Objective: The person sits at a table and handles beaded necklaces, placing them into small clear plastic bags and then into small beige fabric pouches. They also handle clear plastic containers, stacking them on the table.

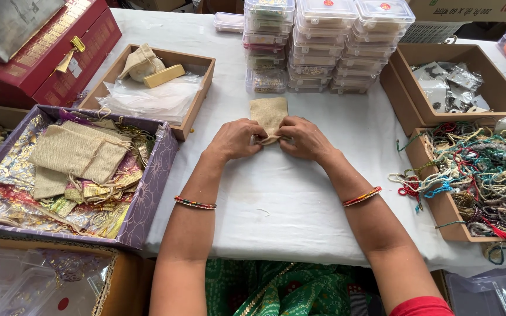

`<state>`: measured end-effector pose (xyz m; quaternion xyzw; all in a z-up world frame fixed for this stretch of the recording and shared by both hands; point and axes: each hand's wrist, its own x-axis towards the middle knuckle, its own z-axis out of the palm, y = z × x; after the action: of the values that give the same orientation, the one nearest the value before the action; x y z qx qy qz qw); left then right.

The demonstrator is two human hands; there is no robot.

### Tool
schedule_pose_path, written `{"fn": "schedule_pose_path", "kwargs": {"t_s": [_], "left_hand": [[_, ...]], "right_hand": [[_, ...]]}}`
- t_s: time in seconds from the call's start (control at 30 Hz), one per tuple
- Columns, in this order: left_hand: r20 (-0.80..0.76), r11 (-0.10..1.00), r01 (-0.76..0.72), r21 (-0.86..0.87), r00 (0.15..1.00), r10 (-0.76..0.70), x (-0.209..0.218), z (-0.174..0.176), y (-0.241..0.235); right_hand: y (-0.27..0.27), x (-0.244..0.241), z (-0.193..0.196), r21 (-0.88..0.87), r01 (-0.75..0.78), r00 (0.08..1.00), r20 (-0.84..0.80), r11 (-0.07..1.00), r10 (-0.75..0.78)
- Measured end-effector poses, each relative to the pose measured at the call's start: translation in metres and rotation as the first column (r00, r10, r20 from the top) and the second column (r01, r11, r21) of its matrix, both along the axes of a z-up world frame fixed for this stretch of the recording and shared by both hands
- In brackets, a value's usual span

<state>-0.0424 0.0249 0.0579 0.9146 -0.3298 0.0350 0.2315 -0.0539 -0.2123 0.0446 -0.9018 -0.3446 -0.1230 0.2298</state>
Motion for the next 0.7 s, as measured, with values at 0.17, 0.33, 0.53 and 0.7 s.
{"fn": "schedule_pose_path", "kwargs": {"t_s": [0.17, 0.33, 0.53, 0.7], "left_hand": [[-0.156, 0.983, -0.087, -0.159, 0.986, 0.062, 0.007, -0.005, -0.004], [-0.273, 0.956, -0.167, -0.242, 0.957, 0.098, 0.01, -0.014, -0.014], [-0.05, 0.982, -0.159, -0.103, 0.987, 0.154, 0.007, -0.016, -0.014], [0.04, 0.995, -0.094, 0.031, 0.995, 0.093, -0.006, 0.005, -0.009]], "right_hand": [[-0.006, 0.017, -0.02, 0.054, 0.198, 0.948, -0.265, 0.979, -0.177], [0.005, 0.009, -0.01, 0.068, 0.362, 0.805, -0.526, 0.93, -0.274], [0.006, 0.001, -0.002, 0.041, 0.263, 0.951, -0.182, 0.964, -0.251], [-0.008, 0.004, 0.003, -0.091, 0.051, 0.999, 0.022, 0.994, -0.049]]}}
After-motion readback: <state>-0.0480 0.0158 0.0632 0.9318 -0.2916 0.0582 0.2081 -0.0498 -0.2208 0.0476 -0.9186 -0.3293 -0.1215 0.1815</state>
